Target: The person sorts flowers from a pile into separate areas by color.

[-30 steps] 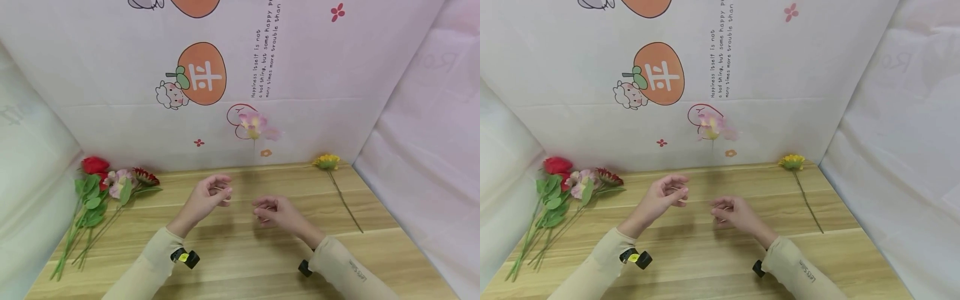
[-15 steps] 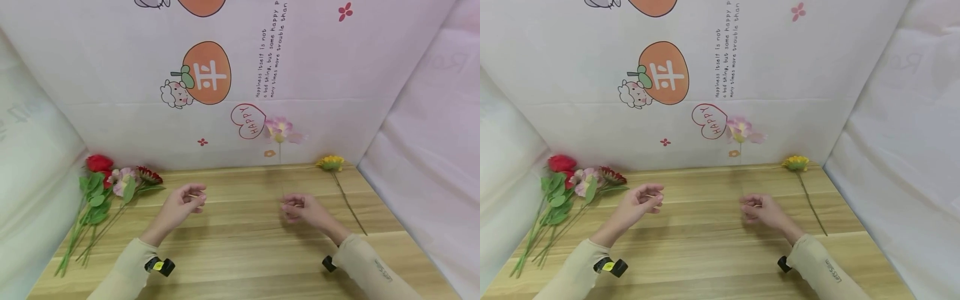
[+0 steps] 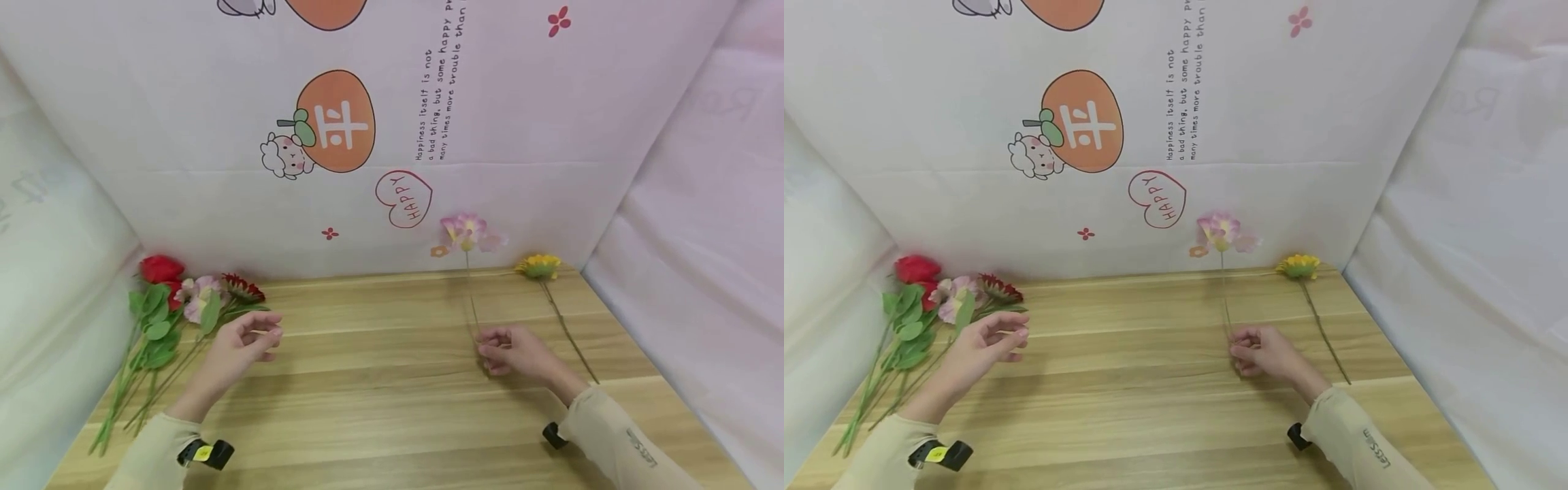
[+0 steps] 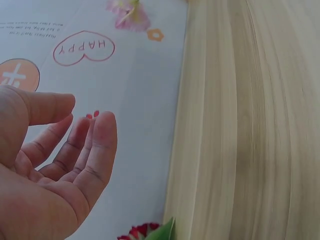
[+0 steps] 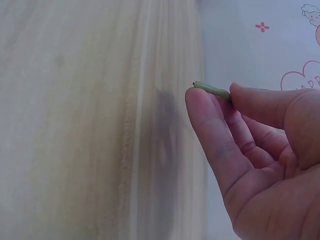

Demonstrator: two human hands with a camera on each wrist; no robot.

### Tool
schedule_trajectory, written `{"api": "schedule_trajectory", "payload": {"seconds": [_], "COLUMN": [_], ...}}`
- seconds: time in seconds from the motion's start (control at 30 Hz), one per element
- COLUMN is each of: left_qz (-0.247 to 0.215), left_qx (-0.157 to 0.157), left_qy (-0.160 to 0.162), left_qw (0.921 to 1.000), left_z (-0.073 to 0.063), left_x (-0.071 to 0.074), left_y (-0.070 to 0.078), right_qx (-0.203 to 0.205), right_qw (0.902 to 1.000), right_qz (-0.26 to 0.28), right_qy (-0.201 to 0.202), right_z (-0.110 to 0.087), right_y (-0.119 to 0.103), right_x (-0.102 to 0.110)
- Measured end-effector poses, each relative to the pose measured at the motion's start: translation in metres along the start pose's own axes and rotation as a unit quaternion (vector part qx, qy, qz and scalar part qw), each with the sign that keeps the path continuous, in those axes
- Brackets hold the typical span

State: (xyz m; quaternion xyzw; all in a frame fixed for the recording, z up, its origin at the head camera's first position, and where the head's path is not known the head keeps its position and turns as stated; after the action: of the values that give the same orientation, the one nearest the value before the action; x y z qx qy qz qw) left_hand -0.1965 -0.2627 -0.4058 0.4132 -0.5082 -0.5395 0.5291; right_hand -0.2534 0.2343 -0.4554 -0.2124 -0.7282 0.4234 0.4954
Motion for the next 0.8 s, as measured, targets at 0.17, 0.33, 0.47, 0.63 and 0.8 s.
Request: {"api": "schedule_trajectory", "payload": {"seconds": [0.17,0.33,0.47,0.63,0.8], "left_qz": [0.020,0.046,0.066,0.085,0.094], "left_qx": [0.003,0.023,0.041,0.054,0.065], "left_qy": [0.013,0.022,0.042,0.062,0.074], "left_qw": [0.9997,0.9984,0.9961,0.9930,0.9907], "left_z": [-0.008,-0.015,-0.024,-0.032,-0.041], "left_x": [0.018,0.037,0.053,0.067,0.078], "left_y": [0.000,-0.005,-0.008,-0.014,-0.020], "right_qx": [-0.010,-0.027,-0.036,-0.044,-0.043], "right_qw": [0.9999,0.9996,0.9993,0.9990,0.9988], "right_qz": [-0.007,-0.010,-0.013,-0.010,-0.018], "right_qy": [-0.002,0.002,0.002,0.006,0.011], "right_z": [-0.001,-0.002,-0.002,-0.004,-0.006], "right_y": [0.004,0.009,0.013,0.019,0.021], "right_x": [-0.001,0.001,0.004,0.006,0.007]}}
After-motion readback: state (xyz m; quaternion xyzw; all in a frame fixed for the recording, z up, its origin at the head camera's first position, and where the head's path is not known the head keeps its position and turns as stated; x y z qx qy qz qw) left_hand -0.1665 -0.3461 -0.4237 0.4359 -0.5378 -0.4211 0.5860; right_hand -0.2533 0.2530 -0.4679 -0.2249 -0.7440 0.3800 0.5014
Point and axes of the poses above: each hand's wrist, its own z-axis towards the middle knuckle, its own x-axis out of the back of the hand, y = z × x, the point moved 2 cm from there along z, towards the middle knuckle, and after that the axes turned 13 degrees about -z, right-handed, at the moved point
